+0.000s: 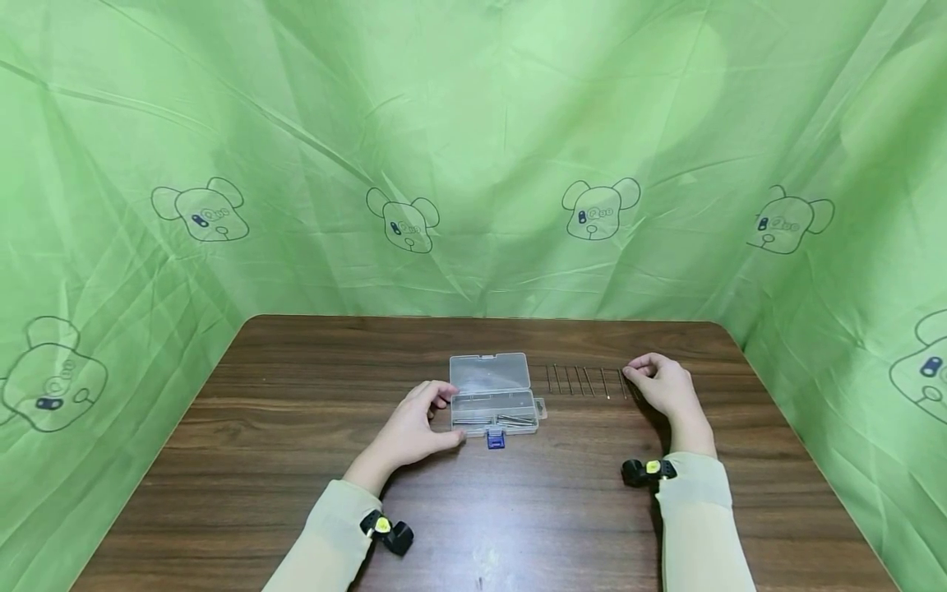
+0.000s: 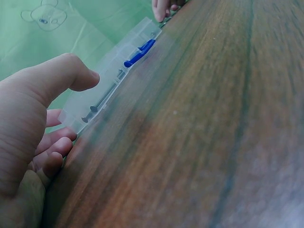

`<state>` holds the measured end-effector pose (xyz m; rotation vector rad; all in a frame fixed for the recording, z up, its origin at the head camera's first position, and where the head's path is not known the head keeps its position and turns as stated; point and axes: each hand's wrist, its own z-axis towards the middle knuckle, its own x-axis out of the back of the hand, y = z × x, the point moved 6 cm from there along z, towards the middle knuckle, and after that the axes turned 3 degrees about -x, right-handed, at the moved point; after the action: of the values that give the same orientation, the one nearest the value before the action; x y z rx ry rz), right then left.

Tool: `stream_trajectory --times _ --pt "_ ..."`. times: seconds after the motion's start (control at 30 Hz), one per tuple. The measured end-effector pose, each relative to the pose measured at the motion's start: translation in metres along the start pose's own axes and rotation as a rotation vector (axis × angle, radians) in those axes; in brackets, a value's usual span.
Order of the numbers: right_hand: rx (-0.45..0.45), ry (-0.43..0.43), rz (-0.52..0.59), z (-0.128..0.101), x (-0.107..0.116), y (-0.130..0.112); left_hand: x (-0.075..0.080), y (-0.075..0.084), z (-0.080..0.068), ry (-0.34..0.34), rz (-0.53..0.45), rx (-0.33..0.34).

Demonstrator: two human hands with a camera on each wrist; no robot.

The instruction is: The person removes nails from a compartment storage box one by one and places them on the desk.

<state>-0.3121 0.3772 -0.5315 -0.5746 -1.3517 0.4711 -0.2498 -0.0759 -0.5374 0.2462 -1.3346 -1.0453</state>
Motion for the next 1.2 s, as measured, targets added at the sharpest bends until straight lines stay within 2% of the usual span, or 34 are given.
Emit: stream_trajectory --times 0.4,0.67,0.93,1.2 --pt "0.027 0.052 0.035 -0.001 0.010 -0.010 0.001 0.000 0.000 0.005 -0.003 -0.011" --pt "0.069 0.098 0.080 -0.001 0.021 -0.029 0.001 0.000 0.000 -0.001 -0.004 0.000" --pt "0.107 0.118 0.269 -0.009 0.044 -0.071 0.002 0.001 0.000 0.005 0.000 -0.006" --pt "0.241 0.016 0.228 -0.021 0.051 -0.122 0.000 0.000 0.000 0.000 0.001 0.009"
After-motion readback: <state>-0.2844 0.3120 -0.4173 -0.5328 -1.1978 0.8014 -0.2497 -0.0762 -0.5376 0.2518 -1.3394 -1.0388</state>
